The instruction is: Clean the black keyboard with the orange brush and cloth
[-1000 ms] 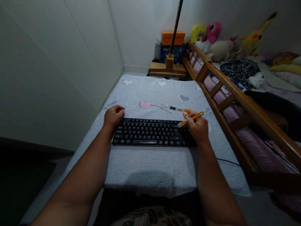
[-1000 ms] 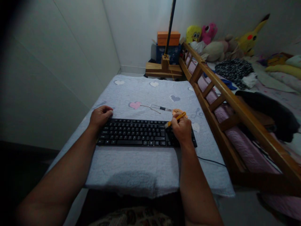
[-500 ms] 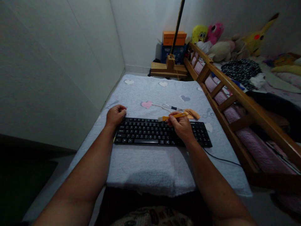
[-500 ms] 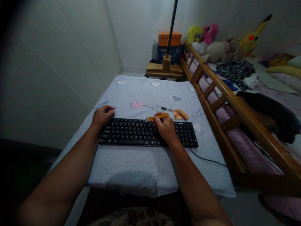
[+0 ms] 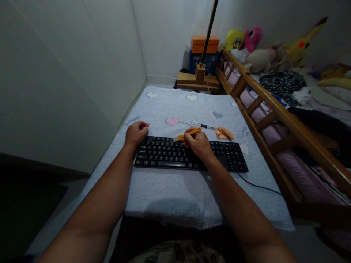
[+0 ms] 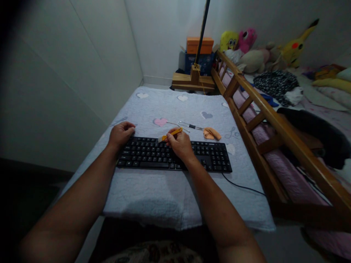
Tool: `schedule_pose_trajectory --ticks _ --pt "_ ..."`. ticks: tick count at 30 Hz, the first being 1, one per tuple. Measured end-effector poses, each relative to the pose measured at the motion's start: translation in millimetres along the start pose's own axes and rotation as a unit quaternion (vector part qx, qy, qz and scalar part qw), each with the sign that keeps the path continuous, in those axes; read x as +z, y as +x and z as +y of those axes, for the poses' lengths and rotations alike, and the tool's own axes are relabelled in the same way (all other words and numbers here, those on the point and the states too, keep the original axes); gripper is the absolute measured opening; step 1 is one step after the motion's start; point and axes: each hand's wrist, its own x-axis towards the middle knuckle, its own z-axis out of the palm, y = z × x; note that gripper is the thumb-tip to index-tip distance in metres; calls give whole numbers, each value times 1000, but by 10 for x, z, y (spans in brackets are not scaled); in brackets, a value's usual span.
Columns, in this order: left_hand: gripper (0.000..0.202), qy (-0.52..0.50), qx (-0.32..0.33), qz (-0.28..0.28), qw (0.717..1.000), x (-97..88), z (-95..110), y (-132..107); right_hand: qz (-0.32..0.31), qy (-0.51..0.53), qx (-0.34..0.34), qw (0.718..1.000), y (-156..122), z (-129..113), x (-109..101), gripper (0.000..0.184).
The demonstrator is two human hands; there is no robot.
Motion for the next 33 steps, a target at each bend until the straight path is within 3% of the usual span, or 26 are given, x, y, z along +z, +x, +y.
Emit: schedule_pose_trajectory --ticks 4,9,12,17,21,26,33 --pt "22 6 2 3 1000 -1 -1 7 21 -83 -27 996 -12 18 -34 10" --pt "22 11 -5 -4 1000 -12 30 3 90 -199 -54 974 -23 -13 -211 8" --pt "24 11 -8 -4 1000 -13 39 -2 122 -212 -58 968 -36 -53 -280 8" --pt "24 0 -3 -3 1000 2 4 8 68 -65 -38 995 -54 -60 -169 13" --pt "25 -2 0 -1 1000 10 -24 17 23 6 -29 999 -36 -9 -7 20" --pt "25 -2 0 -3 1000 10 -29 18 11 -46 -30 998 -7 18 29 16" --pt "25 8 2 1 1000 -4 -3 8 78 -209 -48 974 -16 -23 -212 9"
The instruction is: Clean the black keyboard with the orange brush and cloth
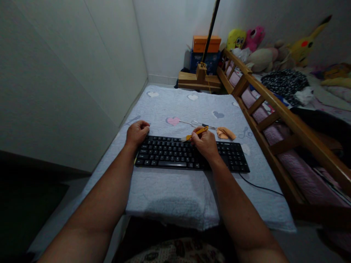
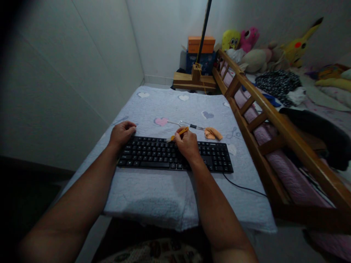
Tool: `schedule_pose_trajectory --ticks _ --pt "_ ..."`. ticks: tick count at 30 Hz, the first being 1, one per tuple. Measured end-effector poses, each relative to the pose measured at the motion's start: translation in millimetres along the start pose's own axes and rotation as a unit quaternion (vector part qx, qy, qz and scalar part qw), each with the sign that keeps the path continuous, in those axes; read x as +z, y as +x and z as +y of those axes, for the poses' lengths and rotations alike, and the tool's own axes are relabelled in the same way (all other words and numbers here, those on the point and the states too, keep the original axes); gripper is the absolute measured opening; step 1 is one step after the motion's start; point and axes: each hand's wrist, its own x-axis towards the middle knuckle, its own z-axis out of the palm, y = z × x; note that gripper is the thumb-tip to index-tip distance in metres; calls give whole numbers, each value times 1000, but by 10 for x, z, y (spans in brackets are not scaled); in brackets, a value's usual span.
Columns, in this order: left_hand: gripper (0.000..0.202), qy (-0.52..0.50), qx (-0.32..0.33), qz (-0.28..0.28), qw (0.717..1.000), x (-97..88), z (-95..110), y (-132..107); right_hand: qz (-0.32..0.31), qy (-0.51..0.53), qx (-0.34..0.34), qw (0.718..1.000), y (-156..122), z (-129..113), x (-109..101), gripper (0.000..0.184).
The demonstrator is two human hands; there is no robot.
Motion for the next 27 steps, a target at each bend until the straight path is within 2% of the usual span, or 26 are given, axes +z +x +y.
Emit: schedule_pose_trajectory --ticks 7,13,16,20,24,27 --pt "27 -8 4 -1 1000 20 -40 11 40 -81 -24 996 25 64 -225 11" --pt "24 -11 -1 0 1000 28 -59 28 62 -51 -16 997 13 71 -332 10" --pt "24 -10 1 -4 1000 22 -47 23 45 41 1 998 -40 19 -280 11" --pt "25 -13 2 -5 1000 16 -35 15 -26 154 19 988 -123 -84 -101 18" --pt "24 -11 4 -5 1000 6 -5 1 -65 180 29 981 -161 -135 61 19" --pt "22 -7 4 -3 1000 -11 35 -12 -74 164 29 983 -167 -126 108 16"
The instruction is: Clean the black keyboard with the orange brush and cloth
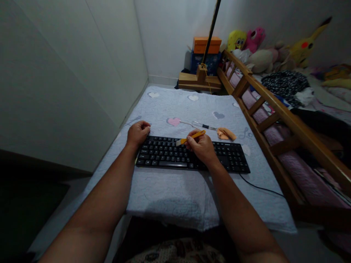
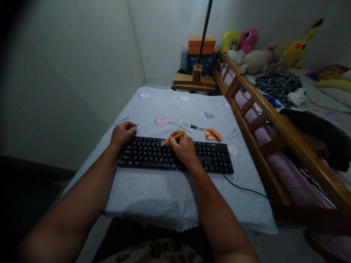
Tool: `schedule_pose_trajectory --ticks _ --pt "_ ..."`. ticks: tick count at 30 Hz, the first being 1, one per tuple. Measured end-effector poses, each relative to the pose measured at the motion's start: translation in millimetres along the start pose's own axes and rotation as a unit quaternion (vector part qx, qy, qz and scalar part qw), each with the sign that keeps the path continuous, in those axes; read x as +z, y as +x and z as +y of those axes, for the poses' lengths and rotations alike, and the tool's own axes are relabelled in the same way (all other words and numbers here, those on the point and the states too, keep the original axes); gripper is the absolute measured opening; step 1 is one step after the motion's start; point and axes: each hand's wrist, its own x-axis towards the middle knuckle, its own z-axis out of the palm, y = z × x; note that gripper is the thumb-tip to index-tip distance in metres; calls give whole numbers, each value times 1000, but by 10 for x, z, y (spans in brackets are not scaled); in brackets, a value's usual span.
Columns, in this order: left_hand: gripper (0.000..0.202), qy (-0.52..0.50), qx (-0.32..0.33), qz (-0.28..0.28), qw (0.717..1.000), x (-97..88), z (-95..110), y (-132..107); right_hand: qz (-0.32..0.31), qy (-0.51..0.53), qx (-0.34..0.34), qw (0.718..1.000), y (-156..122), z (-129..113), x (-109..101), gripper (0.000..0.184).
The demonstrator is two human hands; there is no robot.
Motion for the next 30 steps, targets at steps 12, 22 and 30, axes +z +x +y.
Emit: schedule_pose_trajectory --ticks 12,22,30 --pt "24 5 -1 -1 1000 7 -25 13 83 -161 -53 982 -19 -60 -156 10" --pt "23 2 -4 -2 1000 10 -27 14 35 -135 -45 989 -27 16 -56 10" --pt "24 1 -7 3 1000 18 -53 23 103 -233 -58 965 -15 17 -378 13"
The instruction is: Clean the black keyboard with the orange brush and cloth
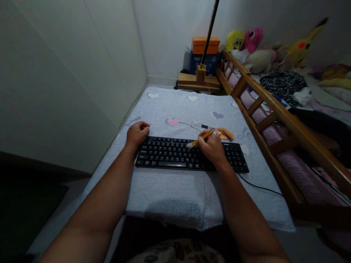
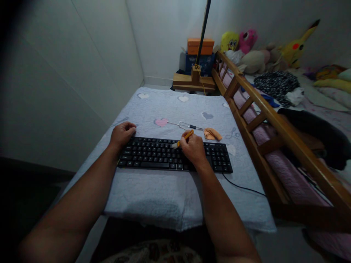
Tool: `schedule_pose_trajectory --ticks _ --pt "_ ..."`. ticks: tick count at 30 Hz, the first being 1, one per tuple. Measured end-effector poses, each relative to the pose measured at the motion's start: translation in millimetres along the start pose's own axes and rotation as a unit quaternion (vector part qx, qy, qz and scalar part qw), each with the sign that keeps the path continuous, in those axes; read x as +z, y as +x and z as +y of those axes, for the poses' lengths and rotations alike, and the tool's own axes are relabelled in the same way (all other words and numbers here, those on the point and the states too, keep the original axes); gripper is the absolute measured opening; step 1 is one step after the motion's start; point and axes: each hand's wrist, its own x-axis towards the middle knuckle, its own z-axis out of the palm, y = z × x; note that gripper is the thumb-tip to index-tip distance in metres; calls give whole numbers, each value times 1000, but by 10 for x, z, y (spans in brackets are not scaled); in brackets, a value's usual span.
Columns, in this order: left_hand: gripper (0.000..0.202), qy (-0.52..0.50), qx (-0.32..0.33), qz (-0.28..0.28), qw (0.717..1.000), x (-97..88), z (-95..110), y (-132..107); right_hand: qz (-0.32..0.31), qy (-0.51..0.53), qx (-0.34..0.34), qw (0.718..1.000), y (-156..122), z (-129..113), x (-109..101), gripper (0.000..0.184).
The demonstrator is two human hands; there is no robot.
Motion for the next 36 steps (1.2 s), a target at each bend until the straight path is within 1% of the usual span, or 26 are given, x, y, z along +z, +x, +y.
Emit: schedule_pose_trajectory --ticks 5,8,11,13,16,18,20,22,25,30,32,36 --pt "22 3 -1 2 1000 -4 21 5 13 -19 -14 1000 6 105 -160 14" --pt "21 -4 3 0 1000 2 14 8 47 -24 -17 998 -4 142 -261 12" --pt "21 -7 0 -4 1000 9 0 10 72 6 -8 997 -30 152 -314 10" --pt "21 -6 -1 -4 1000 11 -7 11 64 53 8 996 -57 138 -295 10" --pt "22 -6 -3 -4 1000 10 -9 14 22 129 32 991 -97 97 -190 13" --pt "22 -6 -3 -4 1000 8 -9 16 -6 146 39 989 -114 76 -113 13" --pt "23 -4 0 -4 1000 6 -8 16 -13 130 35 991 -118 74 -72 13" --pt "23 -2 3 -2 1000 3 -4 13 4 92 19 996 -111 96 -83 12" --pt "24 -4 1 -1 1000 1 6 5 39 43 0 998 -88 160 -171 11" --pt "23 -4 -6 -2 1000 3 2 7 58 12 -11 998 -60 285 -333 9" --pt "22 -2 -5 -1 1000 2 -2 10 75 1 -7 997 -59 339 -376 7" --pt "23 1 -1 1 1000 -5 7 5 103 -8 8 995 -63 450 -441 11"
